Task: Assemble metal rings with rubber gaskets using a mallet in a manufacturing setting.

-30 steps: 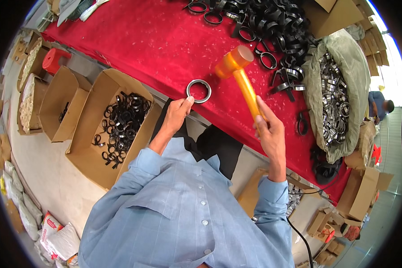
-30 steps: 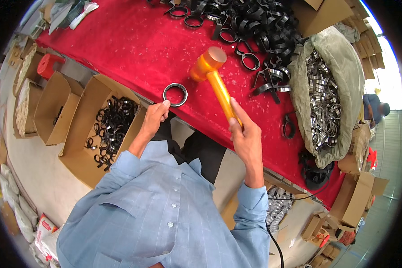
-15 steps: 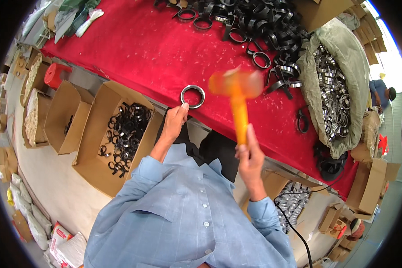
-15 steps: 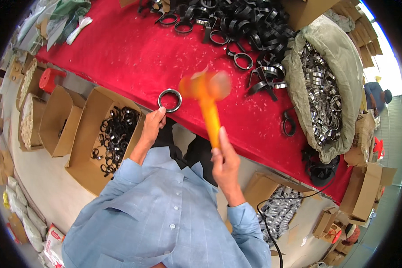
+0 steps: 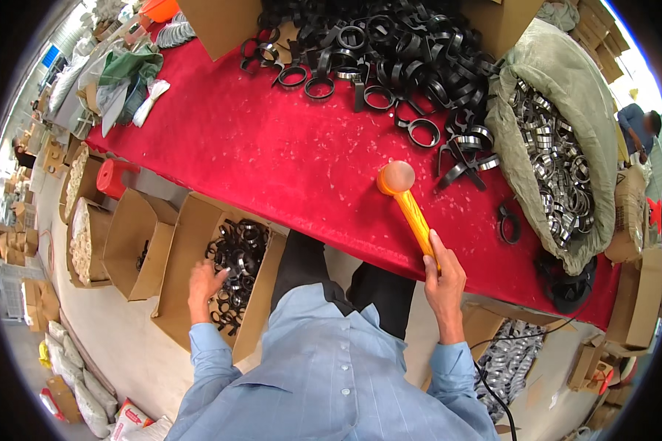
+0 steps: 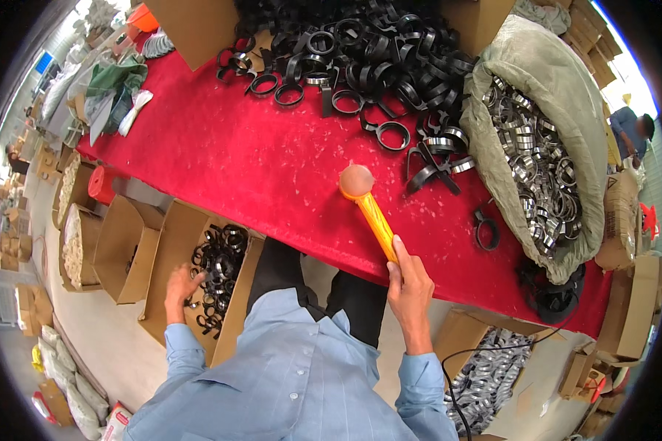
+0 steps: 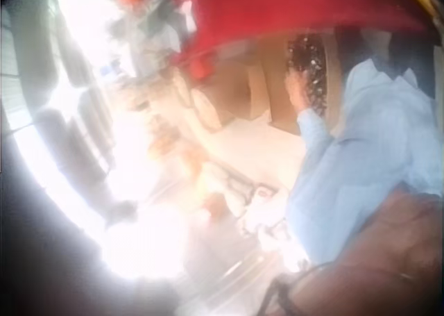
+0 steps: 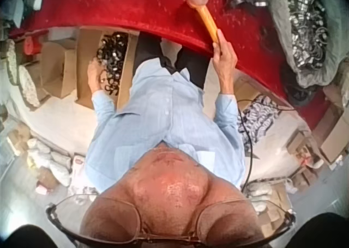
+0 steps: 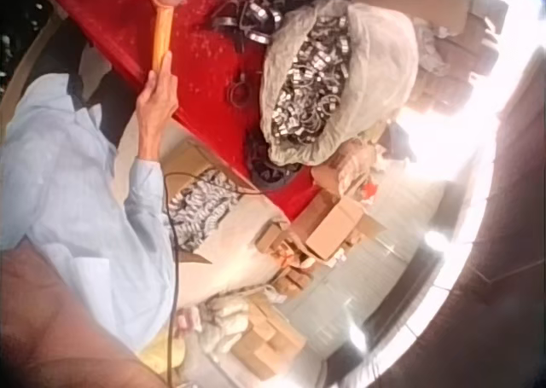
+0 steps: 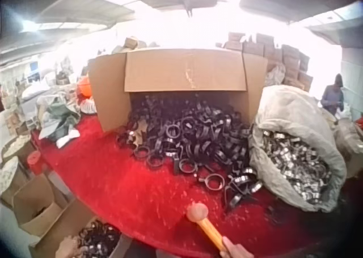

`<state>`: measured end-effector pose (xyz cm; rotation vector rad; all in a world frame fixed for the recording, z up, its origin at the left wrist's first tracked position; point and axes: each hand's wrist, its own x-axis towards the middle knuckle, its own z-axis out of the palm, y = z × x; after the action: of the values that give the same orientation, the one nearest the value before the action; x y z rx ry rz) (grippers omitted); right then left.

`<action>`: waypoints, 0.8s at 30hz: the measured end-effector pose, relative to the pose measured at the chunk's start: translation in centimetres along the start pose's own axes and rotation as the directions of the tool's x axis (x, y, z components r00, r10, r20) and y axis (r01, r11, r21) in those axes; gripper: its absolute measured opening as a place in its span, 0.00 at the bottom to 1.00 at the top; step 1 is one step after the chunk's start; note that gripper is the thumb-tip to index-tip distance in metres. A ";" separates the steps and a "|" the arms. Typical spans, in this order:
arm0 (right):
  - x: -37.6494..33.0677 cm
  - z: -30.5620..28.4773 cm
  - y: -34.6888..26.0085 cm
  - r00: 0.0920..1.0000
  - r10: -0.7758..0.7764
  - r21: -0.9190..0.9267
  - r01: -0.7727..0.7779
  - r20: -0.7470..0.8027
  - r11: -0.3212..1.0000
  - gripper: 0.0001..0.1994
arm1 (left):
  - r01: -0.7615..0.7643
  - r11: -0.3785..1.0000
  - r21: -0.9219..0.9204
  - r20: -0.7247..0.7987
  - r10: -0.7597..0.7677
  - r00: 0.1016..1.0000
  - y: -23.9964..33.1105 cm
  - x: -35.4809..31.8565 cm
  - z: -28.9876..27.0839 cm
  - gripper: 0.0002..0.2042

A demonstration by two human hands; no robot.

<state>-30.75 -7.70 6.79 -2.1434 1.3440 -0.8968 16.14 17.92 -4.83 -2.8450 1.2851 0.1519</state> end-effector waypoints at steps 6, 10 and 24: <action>1.0 0.1 -1.0 0.998 0.044 -0.095 -0.039 0.053 0.995 0.29 | -0.293 0.770 -0.567 -0.304 0.135 0.943 10.7 10.6 -12.0 0.14; 1.1 -0.1 -0.8 0.994 0.096 -0.114 -0.089 0.055 0.989 0.30 | -0.719 0.642 -0.267 -0.535 0.522 0.665 22.8 21.5 -15.0 0.18; 0.8 -0.1 -0.3 0.996 0.077 -0.062 -0.074 0.047 0.995 0.29 | -0.669 0.267 -0.694 -0.399 0.631 0.666 26.6 19.3 -13.9 0.08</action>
<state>-30.36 -8.28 7.32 -2.1295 1.4346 -0.7786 10.01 -14.84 7.87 -2.5014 3.0198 0.9198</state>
